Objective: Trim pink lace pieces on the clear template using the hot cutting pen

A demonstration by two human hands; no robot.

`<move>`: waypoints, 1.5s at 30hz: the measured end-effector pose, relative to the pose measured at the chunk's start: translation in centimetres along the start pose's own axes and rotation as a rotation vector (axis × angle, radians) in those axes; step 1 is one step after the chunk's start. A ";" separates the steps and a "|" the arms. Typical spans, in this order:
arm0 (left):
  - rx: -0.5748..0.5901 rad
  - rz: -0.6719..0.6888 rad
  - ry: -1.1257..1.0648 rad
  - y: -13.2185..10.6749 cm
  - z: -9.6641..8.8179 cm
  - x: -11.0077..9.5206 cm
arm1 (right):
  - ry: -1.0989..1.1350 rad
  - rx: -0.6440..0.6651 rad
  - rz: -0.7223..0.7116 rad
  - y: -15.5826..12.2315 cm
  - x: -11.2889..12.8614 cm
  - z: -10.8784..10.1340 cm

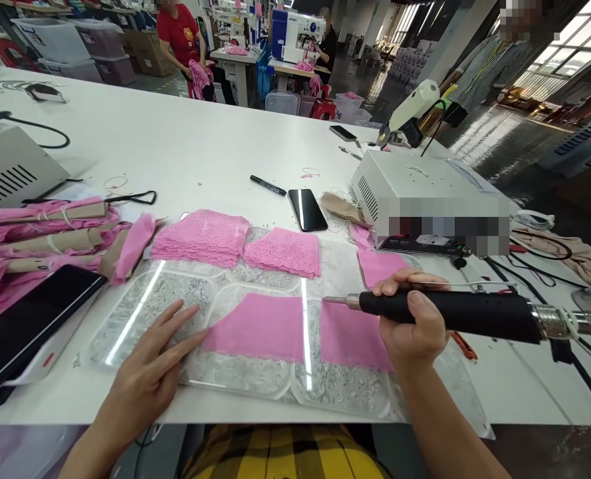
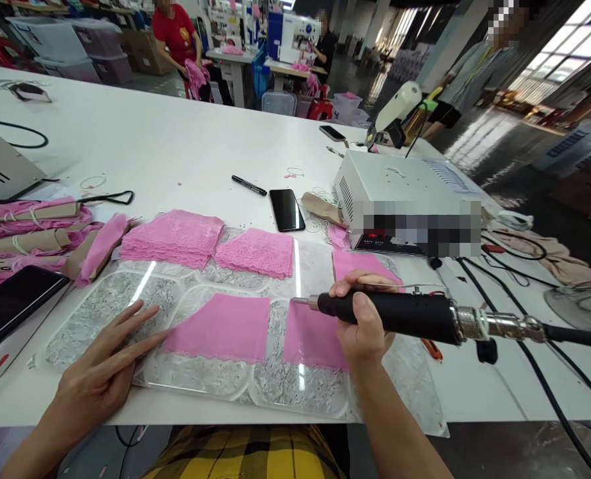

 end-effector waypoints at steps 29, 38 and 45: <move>-0.004 0.034 0.087 0.0 0.1 0.6 | -0.054 -0.247 -0.149 0.5 4.5 -7.9; 0.016 0.034 0.096 -0.1 0.4 0.8 | -0.082 -0.220 -0.133 0.6 4.1 -7.8; 0.008 0.036 0.106 0.2 0.2 0.5 | -0.074 -0.272 -0.148 0.7 4.8 -8.4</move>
Point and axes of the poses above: each hand's wrist, its own y-axis towards the middle knuckle, its own z-axis out of the palm, x = y × z, the point moved 10 cm from there along y, towards the middle knuckle, and after that the axes turned 9 degrees about z, right-handed, at the moved point
